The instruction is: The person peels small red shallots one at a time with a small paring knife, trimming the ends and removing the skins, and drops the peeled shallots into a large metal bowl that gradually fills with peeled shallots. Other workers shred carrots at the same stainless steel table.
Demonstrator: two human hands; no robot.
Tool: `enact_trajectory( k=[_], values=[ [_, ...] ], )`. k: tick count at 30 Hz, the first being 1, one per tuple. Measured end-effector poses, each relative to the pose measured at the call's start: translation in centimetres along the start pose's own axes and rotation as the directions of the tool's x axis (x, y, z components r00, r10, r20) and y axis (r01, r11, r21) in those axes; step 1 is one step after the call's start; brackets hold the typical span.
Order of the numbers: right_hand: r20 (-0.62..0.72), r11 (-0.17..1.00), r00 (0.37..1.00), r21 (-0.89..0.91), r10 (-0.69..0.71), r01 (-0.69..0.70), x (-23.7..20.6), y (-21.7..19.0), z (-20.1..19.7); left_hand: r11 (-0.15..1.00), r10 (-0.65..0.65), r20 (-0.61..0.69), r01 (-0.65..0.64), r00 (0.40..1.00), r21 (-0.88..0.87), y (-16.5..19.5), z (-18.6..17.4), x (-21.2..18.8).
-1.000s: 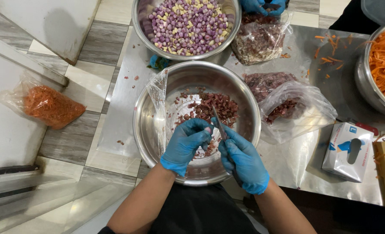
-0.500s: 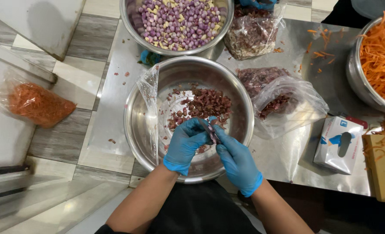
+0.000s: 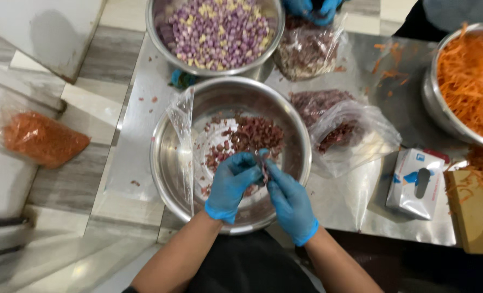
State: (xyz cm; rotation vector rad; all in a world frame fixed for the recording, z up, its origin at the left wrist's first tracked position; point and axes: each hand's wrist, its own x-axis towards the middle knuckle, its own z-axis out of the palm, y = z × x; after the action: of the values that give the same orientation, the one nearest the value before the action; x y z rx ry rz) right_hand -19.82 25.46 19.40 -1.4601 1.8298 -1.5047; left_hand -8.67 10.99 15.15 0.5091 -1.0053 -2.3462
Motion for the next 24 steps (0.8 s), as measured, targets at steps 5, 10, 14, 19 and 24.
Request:
enact_trajectory(
  k=[5, 10, 14, 19, 24],
  values=[
    [0.281, 0.598, 0.832, 0.59, 0.477, -0.542, 0.1, -0.5, -0.2, 0.992, -0.001, -0.012, 0.002, 1.0, 0.123, 0.1, -0.2, 0.3],
    [0.123, 0.891, 0.92, 0.23, 0.372, -0.391, 0.7, -1.5, 0.4, 0.996, 0.069, -0.094, -0.064, 0.993, 0.057, -0.2, 0.2, 0.0],
    [0.181, 0.867, 0.91, 0.281, 0.374, -0.412, 0.7, -2.2, 0.1, 0.995, 0.073, -0.081, -0.066, 0.994, 0.079, -0.2, -0.1, -0.4],
    [0.153, 0.891, 0.918, 0.227, 0.366, -0.393, 0.4, -2.0, 0.3, 0.995, 0.088, -0.065, -0.085, 0.994, 0.049, 0.4, 0.1, -0.6],
    [0.108, 0.801, 0.893, 0.405, 0.436, -0.44, 0.3, -1.9, 1.2, 0.982, 0.142, -0.024, -0.138, 0.99, 0.128, 1.5, 1.5, -1.5]
  ],
)
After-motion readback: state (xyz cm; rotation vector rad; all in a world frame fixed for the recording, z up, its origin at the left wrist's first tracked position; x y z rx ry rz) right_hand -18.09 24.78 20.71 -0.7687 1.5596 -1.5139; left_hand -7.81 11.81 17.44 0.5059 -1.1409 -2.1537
